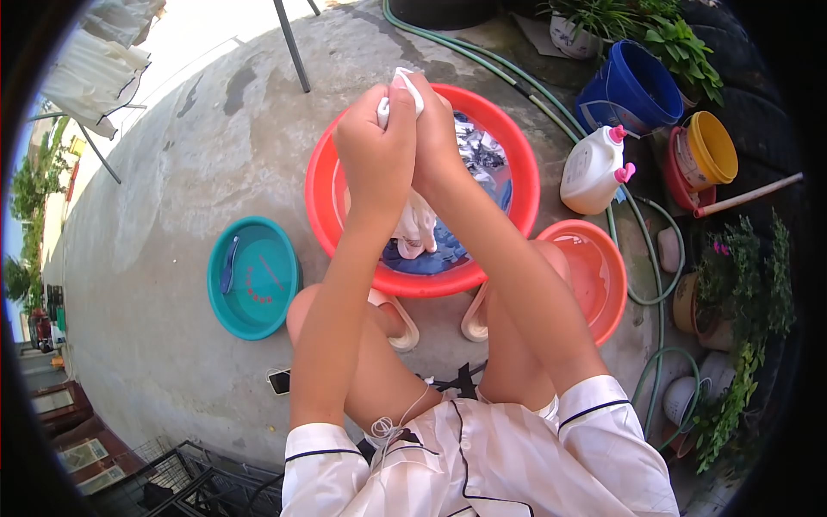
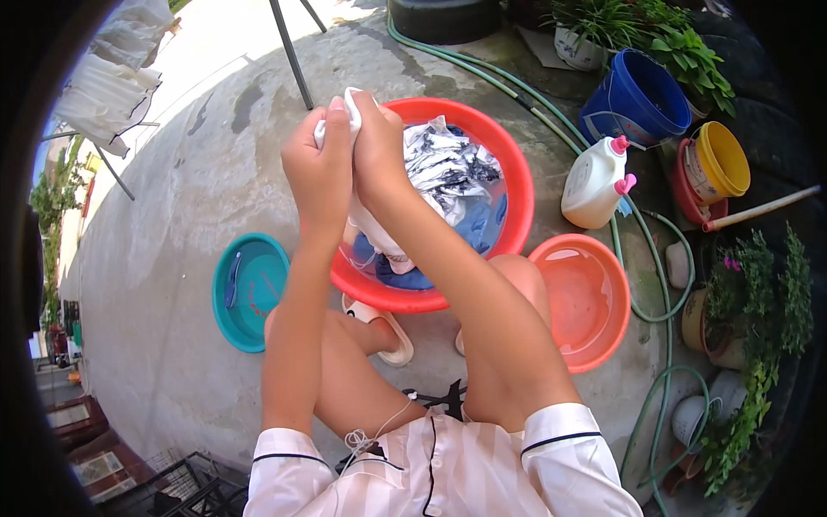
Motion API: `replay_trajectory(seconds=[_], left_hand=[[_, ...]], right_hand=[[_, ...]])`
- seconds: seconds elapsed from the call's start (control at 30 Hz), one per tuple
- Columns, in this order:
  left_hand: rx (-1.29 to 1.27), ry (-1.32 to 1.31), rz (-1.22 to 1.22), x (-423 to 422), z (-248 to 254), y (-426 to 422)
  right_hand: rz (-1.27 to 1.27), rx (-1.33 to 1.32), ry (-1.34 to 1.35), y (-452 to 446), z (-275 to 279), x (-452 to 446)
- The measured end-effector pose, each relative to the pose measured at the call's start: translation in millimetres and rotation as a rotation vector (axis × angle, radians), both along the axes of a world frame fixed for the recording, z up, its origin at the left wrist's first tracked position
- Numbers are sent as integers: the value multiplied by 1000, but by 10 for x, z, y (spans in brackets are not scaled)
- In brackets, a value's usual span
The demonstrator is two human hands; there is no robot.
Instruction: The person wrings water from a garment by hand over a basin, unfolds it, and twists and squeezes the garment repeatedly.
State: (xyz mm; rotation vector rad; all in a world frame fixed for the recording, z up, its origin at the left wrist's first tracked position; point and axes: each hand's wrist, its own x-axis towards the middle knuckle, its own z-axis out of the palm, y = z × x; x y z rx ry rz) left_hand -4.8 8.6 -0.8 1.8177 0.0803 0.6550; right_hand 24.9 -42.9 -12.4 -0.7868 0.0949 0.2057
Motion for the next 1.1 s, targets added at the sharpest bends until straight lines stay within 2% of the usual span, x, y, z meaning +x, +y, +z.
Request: replay_trajectory(seconds=[0.03, 0.13, 0.17, 0.2, 0.27, 0.33, 0.43, 0.53, 0.6, 0.67, 0.77, 0.8, 0.87, 0.97, 1.1], left_hand=[[-56, -10, 27, 23, 13, 40], [-239, -16, 81, 128, 26, 235], [-312, -2, 81, 176, -19, 335], [-384, 12, 80, 203, -24, 385], [-347, 11, 68, 216, -67, 389], [-265, 42, 50, 134, -20, 236], [66, 56, 11, -21, -36, -45], [-121, -57, 5, 69, -55, -65], [-140, -68, 51, 95, -47, 20], [-171, -103, 109, 177, -50, 134], [-355, 18, 129, 282, -91, 345], [-327, 23, 113, 262, -64, 321], [-271, 34, 80, 193, -27, 210], [38, 34, 7, 24, -77, -71], [-137, 13, -19, 81, -42, -25]], right_hand=[[-25, -74, -13, 26, 29, -21], [13, -86, -205, 87, 103, -179], [31, -3, -218, 117, 136, -217], [31, -44, -227, 130, 125, -215], [26, -127, -243, 144, 80, -195], [-2, -67, -83, 124, 67, -113], [6, -28, 4, -24, -24, 41], [-42, -46, -25, -27, -15, 39], [-81, -84, -37, 32, 33, -7], [-72, -134, -161, 74, 44, -72], [-56, -208, -300, 99, 89, -120], [-52, -231, -336, 102, 98, -127], [-23, -180, -184, 56, 85, -55], [-43, -176, -103, -99, -14, 90], [-79, -158, -118, -58, 12, 72]])
